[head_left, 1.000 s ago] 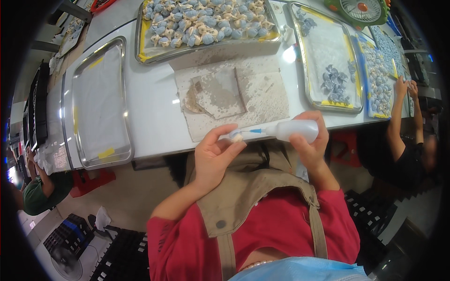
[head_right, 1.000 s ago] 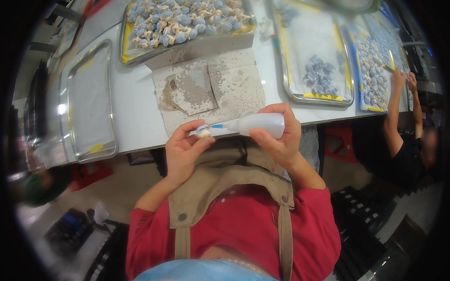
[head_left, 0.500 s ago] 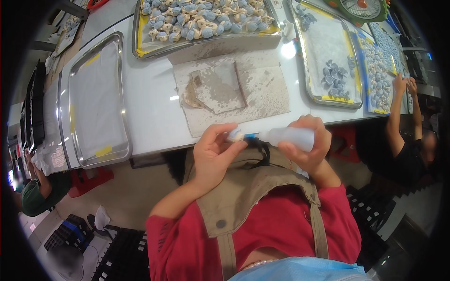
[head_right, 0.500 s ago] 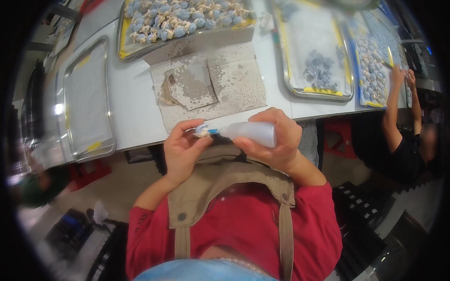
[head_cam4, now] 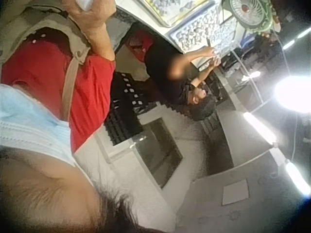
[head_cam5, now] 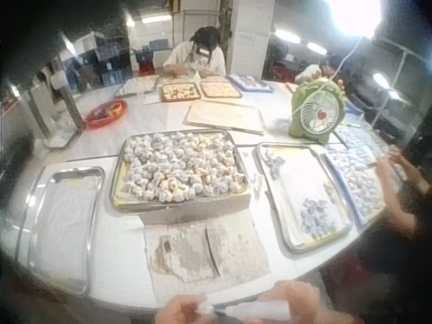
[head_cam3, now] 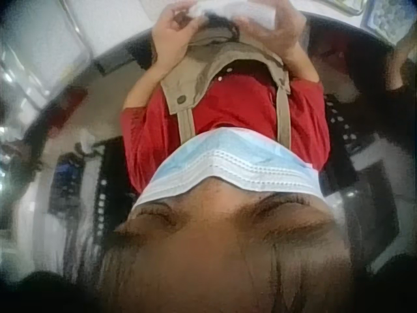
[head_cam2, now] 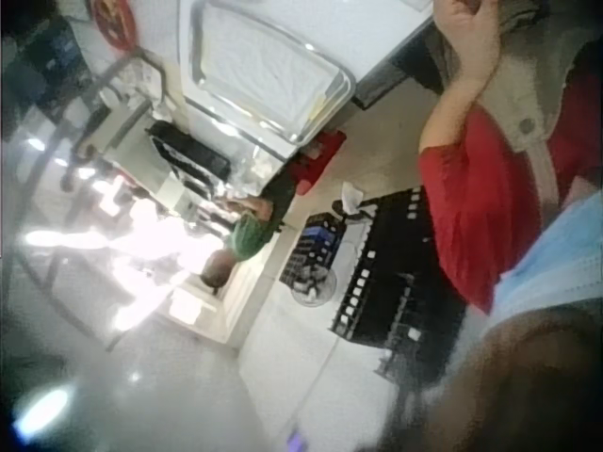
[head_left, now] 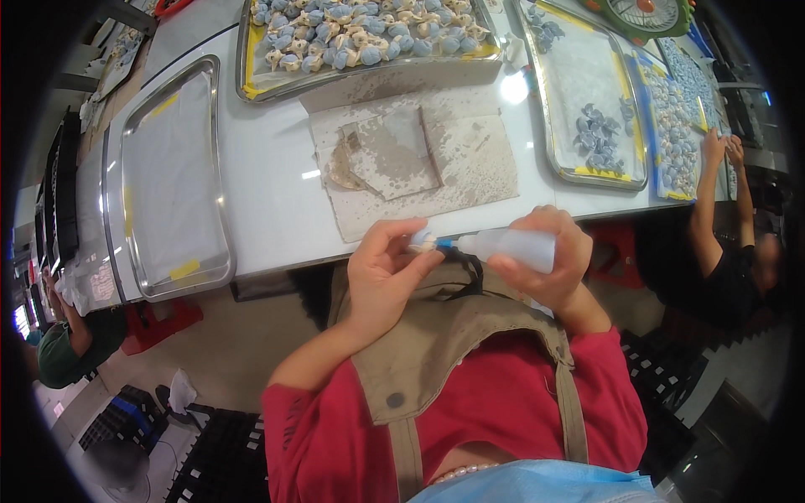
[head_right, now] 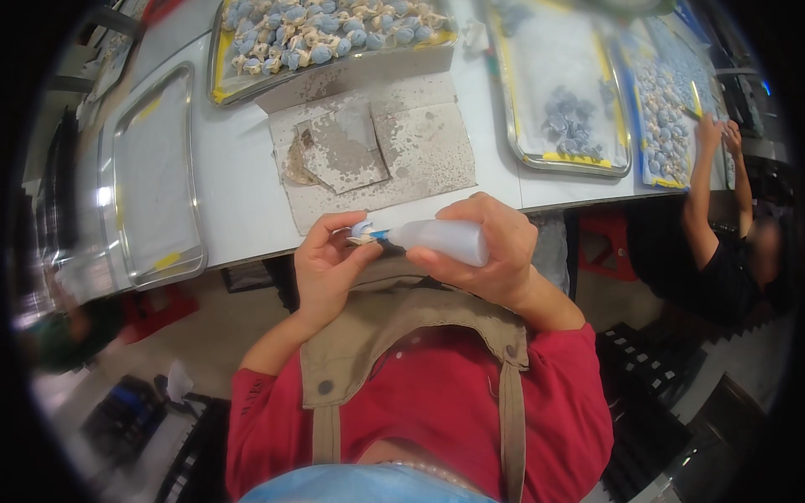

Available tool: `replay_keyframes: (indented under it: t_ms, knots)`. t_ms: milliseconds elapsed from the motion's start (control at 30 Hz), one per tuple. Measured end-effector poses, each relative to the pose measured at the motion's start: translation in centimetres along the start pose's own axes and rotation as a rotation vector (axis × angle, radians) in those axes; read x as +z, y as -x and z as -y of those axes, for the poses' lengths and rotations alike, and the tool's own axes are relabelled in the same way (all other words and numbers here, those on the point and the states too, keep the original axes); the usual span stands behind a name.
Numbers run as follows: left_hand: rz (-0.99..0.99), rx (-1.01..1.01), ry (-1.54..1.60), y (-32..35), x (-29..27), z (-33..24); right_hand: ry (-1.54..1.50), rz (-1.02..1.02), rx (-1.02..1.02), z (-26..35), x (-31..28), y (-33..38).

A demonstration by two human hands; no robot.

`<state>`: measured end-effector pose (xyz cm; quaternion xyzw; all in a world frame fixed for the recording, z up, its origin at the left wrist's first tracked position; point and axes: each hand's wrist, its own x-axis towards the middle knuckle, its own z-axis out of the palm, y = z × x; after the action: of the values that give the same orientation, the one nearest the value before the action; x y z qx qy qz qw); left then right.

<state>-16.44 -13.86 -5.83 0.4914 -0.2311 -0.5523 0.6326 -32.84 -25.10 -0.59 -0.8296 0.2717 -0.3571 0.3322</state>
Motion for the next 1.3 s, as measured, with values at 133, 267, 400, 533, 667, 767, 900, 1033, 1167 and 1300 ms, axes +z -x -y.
replay_keyframes:
  t_ms: [133,267,400,533,667,767,900,1033,1167,1300]
  knots:
    - [0.006,-0.007,0.015,0.05,-0.03,0.01,0.027,-0.010,-0.037,0.11,0.14,-0.08]
    - [0.001,-0.003,0.015,0.06,-0.07,0.12,0.034,-0.014,-0.050,0.07,0.14,-0.11]
    - [0.007,0.008,0.009,0.03,-0.14,0.26,0.057,-0.013,-0.056,0.07,0.15,0.01]
    - [0.011,0.002,0.002,0.06,-0.09,0.07,0.063,-0.007,-0.056,0.06,0.21,-0.08]
    - [0.015,0.008,0.001,0.04,-0.16,0.18,0.047,-0.024,-0.024,-0.18,0.17,0.05]
    - [0.009,-0.003,0.008,0.07,-0.16,0.18,0.035,-0.010,-0.004,-0.09,-0.02,0.10]
    - [0.007,-0.016,0.014,0.12,-0.09,0.17,0.039,-0.007,-0.014,-0.05,0.07,-0.01]
    - [0.008,-0.020,0.025,0.14,-0.12,0.10,0.039,-0.004,0.004,-0.15,0.08,-0.13]
    - [-0.003,-0.081,0.063,0.17,-0.06,-0.25,0.016,-0.024,0.039,-0.22,-0.08,0.09]
    - [0.008,-0.113,0.113,0.03,-0.16,-0.21,0.000,-0.053,0.068,-0.34,-0.42,0.23]
